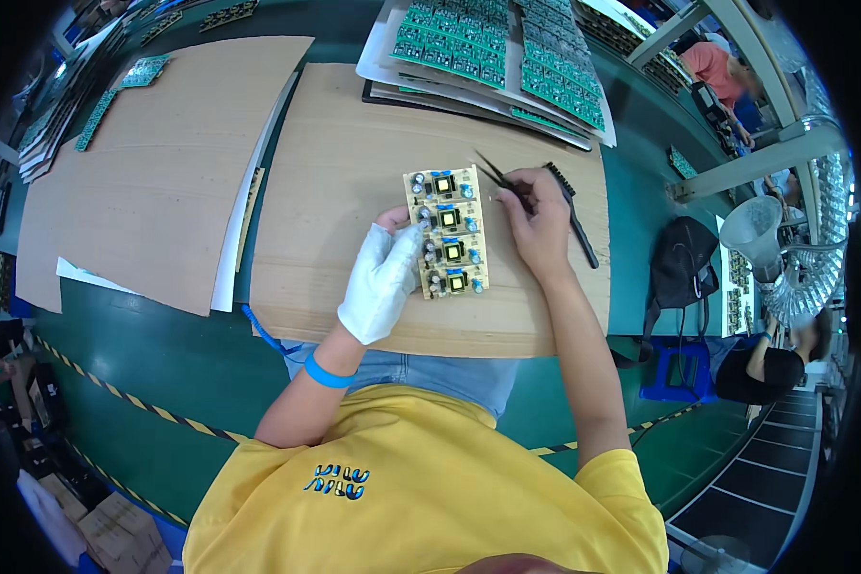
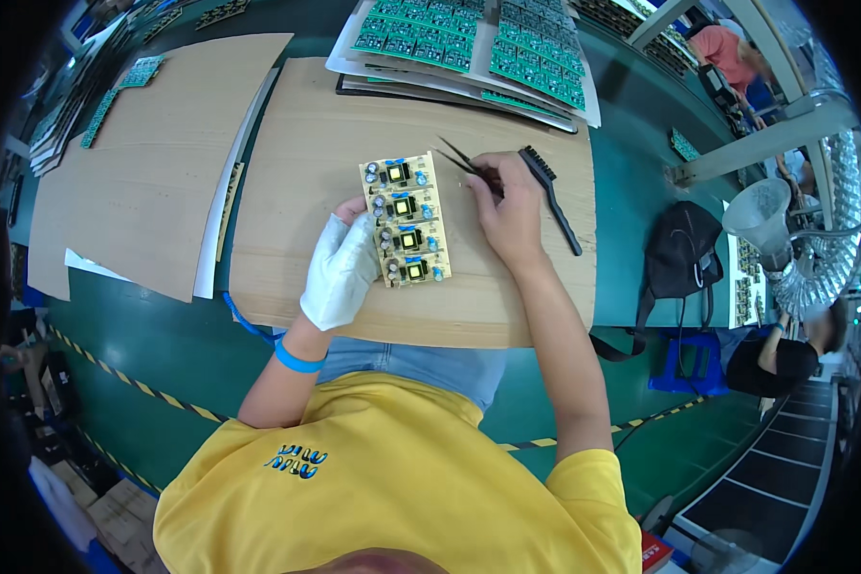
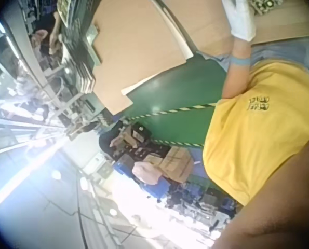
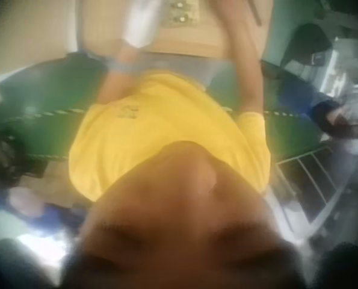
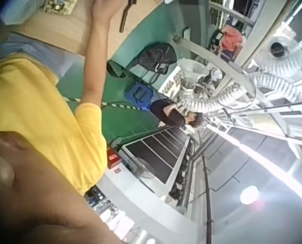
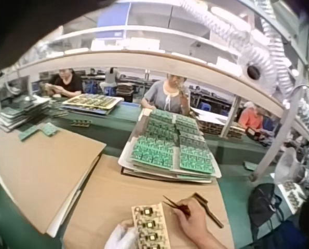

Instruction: Cleaning circuit boards with a brush and tweezers at an electronics assembly station.

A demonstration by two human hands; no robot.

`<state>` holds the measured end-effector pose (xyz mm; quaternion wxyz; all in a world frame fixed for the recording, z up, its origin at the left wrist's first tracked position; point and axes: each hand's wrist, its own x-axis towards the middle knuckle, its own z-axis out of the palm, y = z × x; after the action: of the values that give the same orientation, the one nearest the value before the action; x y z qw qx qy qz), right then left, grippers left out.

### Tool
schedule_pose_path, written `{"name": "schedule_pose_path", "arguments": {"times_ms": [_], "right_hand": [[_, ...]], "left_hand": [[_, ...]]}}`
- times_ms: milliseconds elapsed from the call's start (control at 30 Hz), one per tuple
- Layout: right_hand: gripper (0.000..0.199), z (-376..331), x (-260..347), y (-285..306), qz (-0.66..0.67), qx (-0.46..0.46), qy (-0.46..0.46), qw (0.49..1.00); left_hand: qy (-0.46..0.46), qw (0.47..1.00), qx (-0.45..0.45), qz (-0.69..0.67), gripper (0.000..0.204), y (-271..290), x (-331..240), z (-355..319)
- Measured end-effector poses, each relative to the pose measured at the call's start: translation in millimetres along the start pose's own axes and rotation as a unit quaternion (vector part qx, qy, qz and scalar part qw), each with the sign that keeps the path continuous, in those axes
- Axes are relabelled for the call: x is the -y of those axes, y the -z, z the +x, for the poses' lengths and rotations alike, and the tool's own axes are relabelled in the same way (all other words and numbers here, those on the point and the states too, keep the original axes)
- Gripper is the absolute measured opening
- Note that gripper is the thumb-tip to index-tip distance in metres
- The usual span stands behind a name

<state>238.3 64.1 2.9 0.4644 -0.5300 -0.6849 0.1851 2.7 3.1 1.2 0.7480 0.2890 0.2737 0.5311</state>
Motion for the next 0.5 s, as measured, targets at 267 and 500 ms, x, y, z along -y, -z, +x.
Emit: {"name": "schedule_pose_path", "arguments": {"times_ms": [267,500], "right_hand": [[0.022,4.7,1.3,12.9,-0.086,0.043,0.061,0.994],[0.032,9.0,51.6,-17.8,0.216,0.048,0.039,0.974]], "left_hand": [[-0.016,0.998,0.032,-0.043,0.035,-7.2,1.6,5.4],[-0.028,0.999,0.030,0.031,0.040,-7.6,6.3,0.2]]}}
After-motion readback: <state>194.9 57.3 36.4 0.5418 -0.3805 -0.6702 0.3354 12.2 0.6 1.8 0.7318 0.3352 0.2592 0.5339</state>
